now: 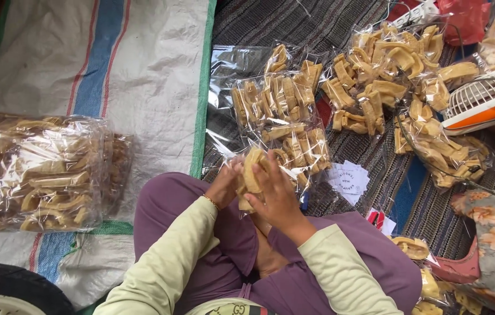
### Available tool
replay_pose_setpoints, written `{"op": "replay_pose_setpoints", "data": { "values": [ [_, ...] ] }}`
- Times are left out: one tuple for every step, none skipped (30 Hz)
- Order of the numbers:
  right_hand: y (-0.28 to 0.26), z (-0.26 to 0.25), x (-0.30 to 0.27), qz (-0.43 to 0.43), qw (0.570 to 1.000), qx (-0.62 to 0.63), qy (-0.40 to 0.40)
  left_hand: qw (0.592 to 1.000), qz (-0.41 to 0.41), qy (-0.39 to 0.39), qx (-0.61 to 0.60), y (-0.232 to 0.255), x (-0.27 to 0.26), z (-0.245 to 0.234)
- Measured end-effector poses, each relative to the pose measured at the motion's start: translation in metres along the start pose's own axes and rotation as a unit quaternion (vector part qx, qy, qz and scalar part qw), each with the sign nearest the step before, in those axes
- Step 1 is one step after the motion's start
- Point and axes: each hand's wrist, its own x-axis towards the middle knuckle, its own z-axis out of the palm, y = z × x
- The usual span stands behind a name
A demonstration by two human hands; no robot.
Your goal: Manually filling plastic bags with snacks and sealing them using a stapler.
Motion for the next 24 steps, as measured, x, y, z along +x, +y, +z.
{"op": "replay_pose_setpoints", "data": {
  "values": [
    [0.002,0.005,0.000,-0.024,0.999,-0.027,0.024,0.998,-0.045,0.032,-0.015,0.013,-0.006,0.014],
    [0.004,0.010,-0.001,-0.048,0.996,-0.055,0.047,0.993,-0.090,0.064,-0.030,0.026,-0.012,0.028],
    [0.003,0.008,0.001,-0.048,0.996,-0.055,0.048,0.994,-0.090,0.063,-0.029,0.016,-0.005,0.010],
    [0.001,0.006,0.003,-0.051,0.996,-0.044,0.055,0.990,-0.097,0.094,-0.034,0.006,0.002,-0.008],
    [-0.001,0.004,0.007,-0.053,0.996,-0.034,0.064,0.986,-0.103,0.123,-0.038,-0.003,0.010,-0.026],
    [-0.002,0.005,0.007,-0.054,0.996,-0.035,0.066,0.987,-0.102,0.121,-0.037,0.000,0.008,-0.022],
    [-0.002,0.006,0.008,-0.052,0.996,-0.041,0.065,0.982,-0.100,0.138,-0.076,0.003,0.008,-0.017],
    [-0.003,0.007,0.008,-0.050,0.995,-0.047,0.065,0.976,-0.098,0.154,-0.115,0.006,0.007,-0.013],
    [-0.001,0.005,0.008,-0.050,0.995,-0.048,0.066,0.977,-0.098,0.152,-0.114,0.018,0.003,0.002],
    [0.001,0.005,0.008,-0.044,0.996,-0.044,0.064,0.985,-0.092,0.111,-0.099,0.031,-0.001,0.017],
    [0.001,0.004,0.007,-0.037,0.997,-0.039,0.062,0.990,-0.086,0.072,-0.083,0.043,-0.006,0.031],
    [0.007,0.003,0.005,-0.036,0.997,-0.040,0.062,0.990,-0.087,0.071,-0.083,0.043,-0.005,0.031],
    [0.011,0.002,0.004,-0.024,0.998,-0.023,0.062,0.993,-0.091,0.060,-0.048,0.042,-0.005,0.030],
    [0.016,0.001,0.002,-0.013,0.998,-0.007,0.061,0.994,-0.095,0.049,-0.014,0.041,-0.004,0.029],
    [0.016,0.000,0.002,-0.012,0.998,-0.007,0.060,0.994,-0.096,0.050,-0.014,0.030,0.000,0.013],
    [0.016,-0.001,0.002,-0.028,0.997,-0.024,0.067,0.989,-0.114,0.077,-0.044,0.018,0.005,-0.003],
    [0.016,-0.002,0.003,-0.044,0.995,-0.041,0.074,0.983,-0.133,0.103,-0.074,0.006,0.010,-0.018],
    [0.009,0.000,0.002,-0.044,0.995,-0.042,0.073,0.983,-0.133,0.103,-0.075,0.013,0.007,-0.009],
    [0.001,0.002,0.002,-0.055,0.996,-0.039,0.061,0.979,-0.136,0.119,-0.093,0.020,0.004,0.000],
    [-0.006,0.005,0.002,-0.066,0.996,-0.036,0.048,0.975,-0.138,0.134,-0.112,0.027,0.001,0.009],
    [-0.010,0.006,0.002,-0.065,0.996,-0.036,0.048,0.975,-0.139,0.135,-0.112,0.030,0.001,0.010],
    [-0.013,0.006,0.001,-0.065,0.997,-0.030,0.038,0.977,-0.121,0.130,-0.120,0.032,0.001,0.011],
    [-0.016,0.007,0.000,-0.065,0.997,-0.024,0.031,0.979,-0.103,0.123,-0.126,0.035,0.000,0.012],
    [-0.016,0.002,0.000,-0.064,0.997,-0.024,0.032,0.979,-0.104,0.123,-0.125,0.044,-0.009,0.028]
  ]
}}
